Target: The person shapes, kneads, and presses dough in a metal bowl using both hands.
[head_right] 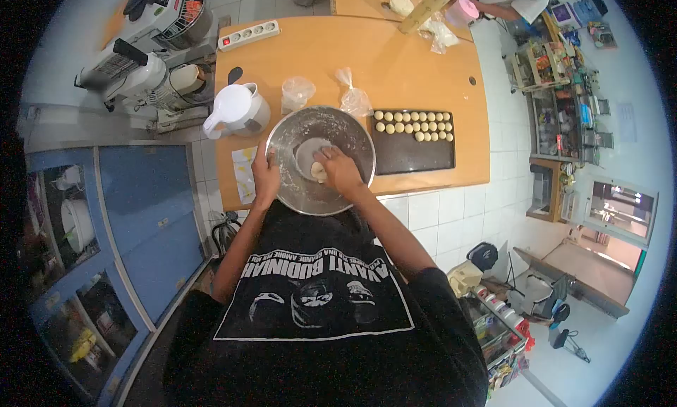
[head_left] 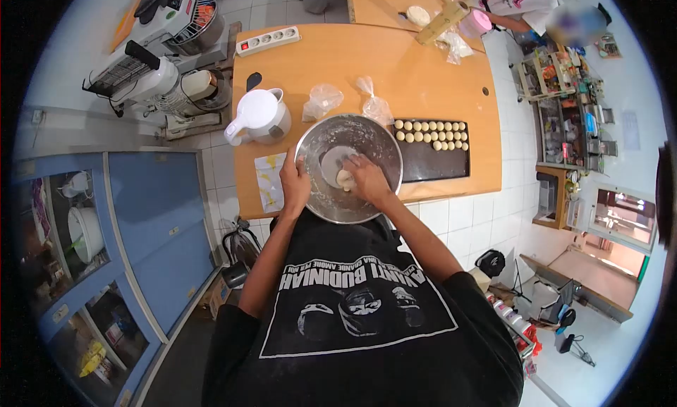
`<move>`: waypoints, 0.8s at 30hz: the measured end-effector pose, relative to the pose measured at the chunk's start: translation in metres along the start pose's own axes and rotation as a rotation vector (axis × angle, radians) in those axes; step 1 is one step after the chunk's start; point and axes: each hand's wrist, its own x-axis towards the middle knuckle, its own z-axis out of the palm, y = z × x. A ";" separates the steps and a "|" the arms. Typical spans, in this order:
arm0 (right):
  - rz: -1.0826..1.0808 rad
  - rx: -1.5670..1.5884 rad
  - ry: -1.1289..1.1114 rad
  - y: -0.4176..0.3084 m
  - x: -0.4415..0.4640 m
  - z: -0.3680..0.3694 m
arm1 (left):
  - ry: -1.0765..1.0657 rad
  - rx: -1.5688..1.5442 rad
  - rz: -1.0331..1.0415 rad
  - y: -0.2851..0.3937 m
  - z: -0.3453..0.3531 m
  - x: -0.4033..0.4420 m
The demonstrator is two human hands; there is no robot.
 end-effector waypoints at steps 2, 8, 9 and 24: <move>0.098 0.014 -0.129 -0.009 -0.002 -0.004 | 0.032 -0.005 0.012 -0.005 0.002 0.002; -0.039 0.097 -0.005 -0.021 -0.015 -0.022 | 0.070 0.032 -0.047 -0.002 0.002 -0.001; -0.066 0.054 -0.025 -0.024 -0.016 -0.029 | 0.067 0.003 -0.014 -0.003 0.002 0.000; -0.134 -0.071 -0.011 -0.038 0.032 0.022 | 0.048 -0.051 -0.015 -0.006 0.002 0.002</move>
